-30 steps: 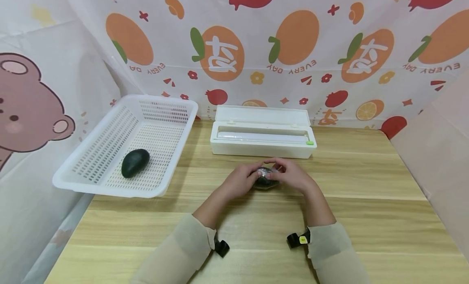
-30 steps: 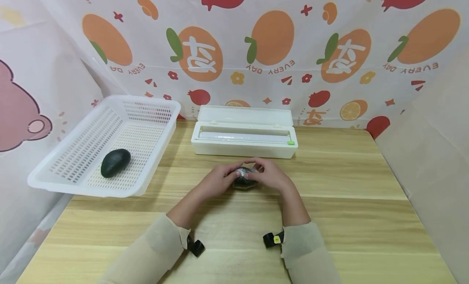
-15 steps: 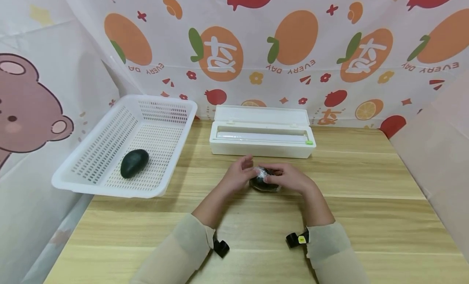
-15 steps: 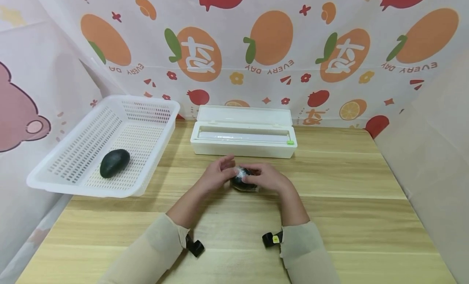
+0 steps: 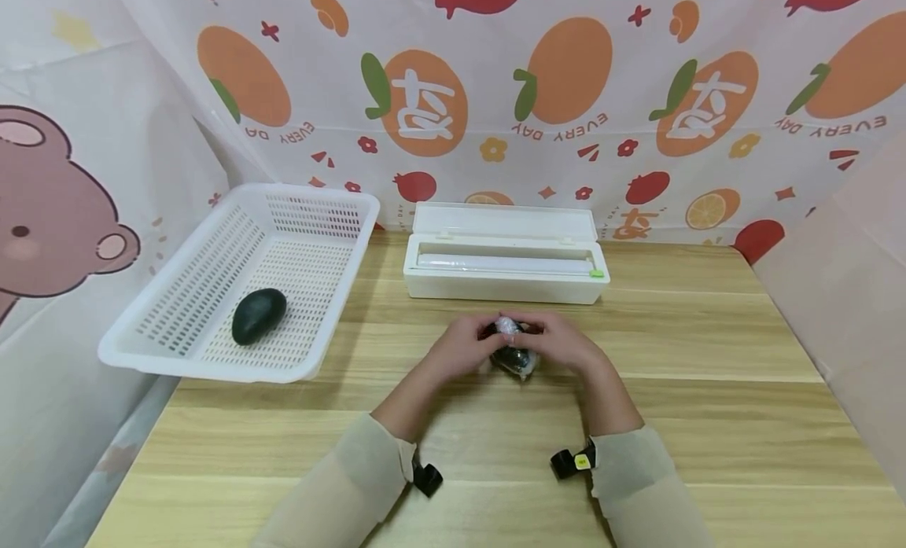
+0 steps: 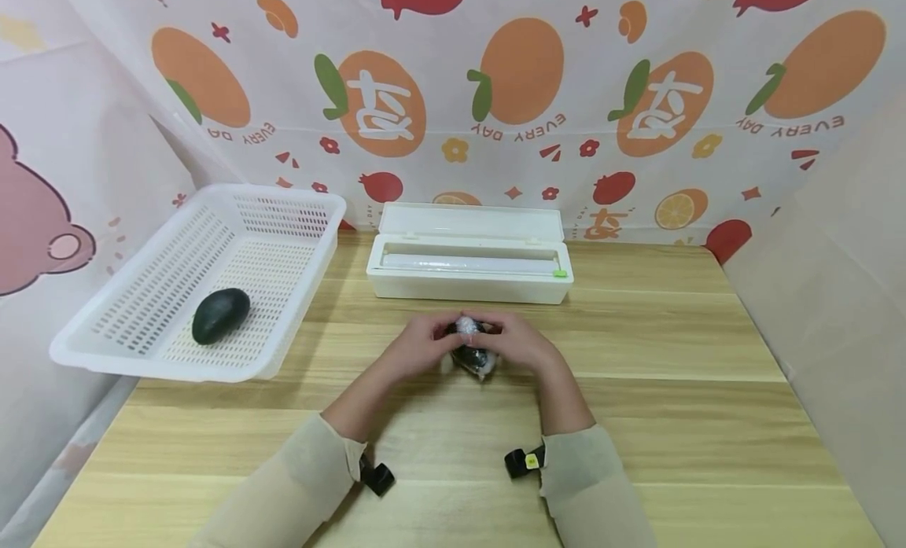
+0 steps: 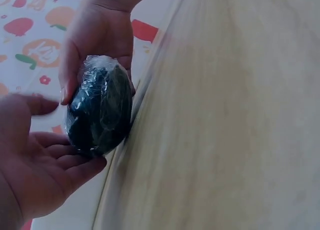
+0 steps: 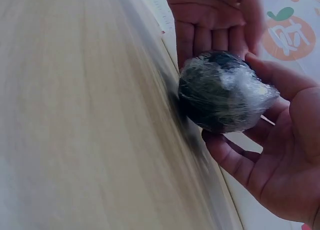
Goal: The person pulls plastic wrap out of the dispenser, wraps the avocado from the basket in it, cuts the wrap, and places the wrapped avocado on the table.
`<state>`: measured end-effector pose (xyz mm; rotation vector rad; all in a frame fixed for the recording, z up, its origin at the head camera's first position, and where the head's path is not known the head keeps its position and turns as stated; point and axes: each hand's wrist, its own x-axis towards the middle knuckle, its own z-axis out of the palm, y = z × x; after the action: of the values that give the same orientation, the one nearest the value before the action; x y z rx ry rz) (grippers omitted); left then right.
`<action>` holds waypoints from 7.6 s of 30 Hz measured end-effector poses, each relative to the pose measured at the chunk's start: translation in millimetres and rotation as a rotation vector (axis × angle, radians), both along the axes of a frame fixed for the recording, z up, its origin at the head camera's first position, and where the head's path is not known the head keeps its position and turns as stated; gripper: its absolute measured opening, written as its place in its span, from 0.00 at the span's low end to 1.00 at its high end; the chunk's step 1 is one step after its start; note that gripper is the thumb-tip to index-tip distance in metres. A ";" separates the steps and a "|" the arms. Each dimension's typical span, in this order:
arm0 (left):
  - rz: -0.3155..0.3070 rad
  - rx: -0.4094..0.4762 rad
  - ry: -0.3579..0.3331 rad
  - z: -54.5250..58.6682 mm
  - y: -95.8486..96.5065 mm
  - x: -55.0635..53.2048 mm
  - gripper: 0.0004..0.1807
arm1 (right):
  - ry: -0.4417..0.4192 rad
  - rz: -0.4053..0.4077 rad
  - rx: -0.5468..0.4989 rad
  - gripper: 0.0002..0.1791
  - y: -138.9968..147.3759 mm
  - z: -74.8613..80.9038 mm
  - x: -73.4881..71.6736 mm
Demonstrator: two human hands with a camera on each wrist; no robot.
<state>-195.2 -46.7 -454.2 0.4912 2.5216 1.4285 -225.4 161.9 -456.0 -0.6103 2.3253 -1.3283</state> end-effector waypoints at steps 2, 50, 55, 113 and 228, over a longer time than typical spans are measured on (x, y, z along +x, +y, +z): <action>-0.067 -0.009 0.004 0.1 1.5 1.4 0.33 | -0.005 -0.035 -0.007 0.25 -0.6 0.2 0.5; -0.095 -0.422 0.326 2.9 -19.0 -2.2 0.36 | 0.188 0.027 0.204 0.47 -3.9 7.0 6.7; -0.085 -0.422 0.463 3.4 -21.8 -3.4 0.33 | 0.191 0.020 0.171 0.45 -4.8 7.3 7.7; 0.114 0.723 -0.494 10.5 0.3 0.9 0.29 | 0.127 0.048 0.086 0.53 -1.7 9.1 4.5; 0.279 0.108 -0.074 -11.6 -21.6 -0.5 0.23 | 0.342 -0.069 0.259 0.28 3.5 7.0 22.5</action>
<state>-195.7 -68.3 -465.8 0.1018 2.5406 1.6505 -202.9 165.5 -449.1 -0.7251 2.7573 -0.9858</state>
